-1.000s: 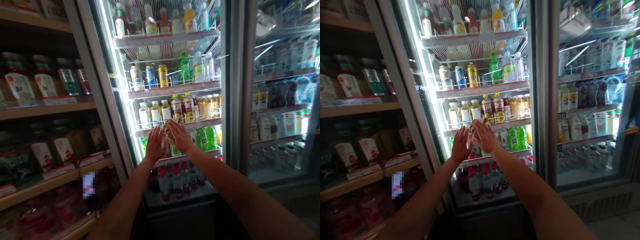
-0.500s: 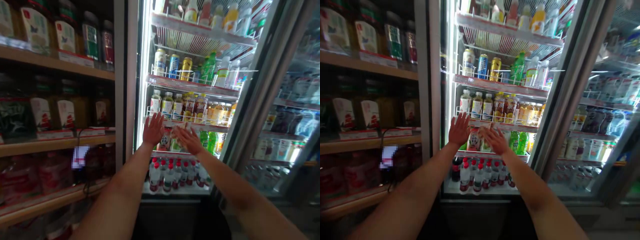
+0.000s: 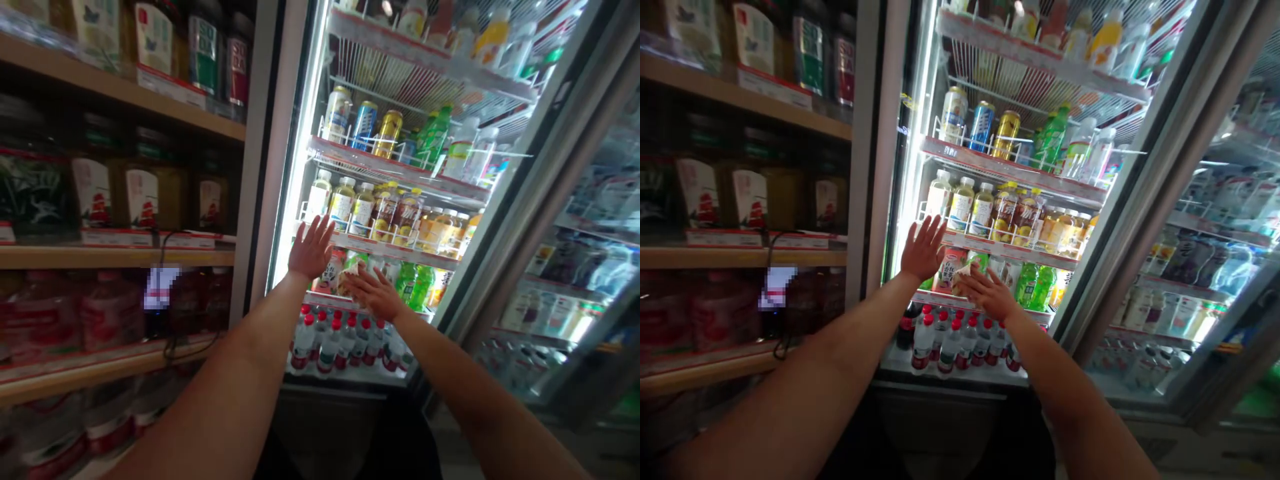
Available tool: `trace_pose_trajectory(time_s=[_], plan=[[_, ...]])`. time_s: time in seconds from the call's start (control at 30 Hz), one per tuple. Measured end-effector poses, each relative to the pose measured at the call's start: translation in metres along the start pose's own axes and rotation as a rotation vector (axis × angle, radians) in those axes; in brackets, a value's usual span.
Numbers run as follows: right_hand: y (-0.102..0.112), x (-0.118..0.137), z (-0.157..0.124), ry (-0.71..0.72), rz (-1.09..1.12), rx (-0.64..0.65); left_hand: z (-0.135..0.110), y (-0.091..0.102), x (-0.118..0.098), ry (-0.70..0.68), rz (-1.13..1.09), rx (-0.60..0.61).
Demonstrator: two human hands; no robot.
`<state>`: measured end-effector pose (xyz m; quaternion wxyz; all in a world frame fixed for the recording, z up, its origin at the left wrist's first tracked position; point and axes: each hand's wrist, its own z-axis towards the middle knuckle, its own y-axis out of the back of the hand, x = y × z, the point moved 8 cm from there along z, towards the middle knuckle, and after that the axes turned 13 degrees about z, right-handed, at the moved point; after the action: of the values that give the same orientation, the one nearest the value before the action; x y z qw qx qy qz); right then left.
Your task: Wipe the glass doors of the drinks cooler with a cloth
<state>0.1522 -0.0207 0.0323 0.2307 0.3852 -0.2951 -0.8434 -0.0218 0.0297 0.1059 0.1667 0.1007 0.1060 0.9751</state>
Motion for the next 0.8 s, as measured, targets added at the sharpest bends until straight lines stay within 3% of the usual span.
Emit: trace_pose_trajectory(time_s=[0.13, 0.23, 0.43, 0.5, 0.6, 0.67, 0.8], plan=[[0.037, -0.038, 0.006, -0.157, -0.063, -0.158, 0.000, -0.002, 0.001, 0.007, 0.007, 0.005], [0.046, -0.046, -0.009, -0.268, -0.112, -0.276, 0.000, -0.002, 0.001, 0.008, 0.007, 0.012], [0.029, -0.032, -0.040, -0.129, -0.108, -0.149, 0.001, 0.000, 0.000, -0.004, 0.014, -0.002], [0.039, -0.042, -0.044, -0.147, -0.131, -0.196, 0.001, 0.000, 0.000, 0.002, 0.014, -0.001], [0.058, -0.064, -0.056, -0.296, -0.198, -0.344, 0.001, -0.001, 0.001, 0.017, -0.001, 0.009], [0.059, -0.068, -0.070, -0.352, -0.221, -0.368, 0.001, -0.001, 0.001, 0.016, -0.005, 0.014], [0.041, -0.060, -0.099, -0.270, -0.204, -0.200, 0.001, -0.002, 0.000, 0.009, 0.008, 0.024]])
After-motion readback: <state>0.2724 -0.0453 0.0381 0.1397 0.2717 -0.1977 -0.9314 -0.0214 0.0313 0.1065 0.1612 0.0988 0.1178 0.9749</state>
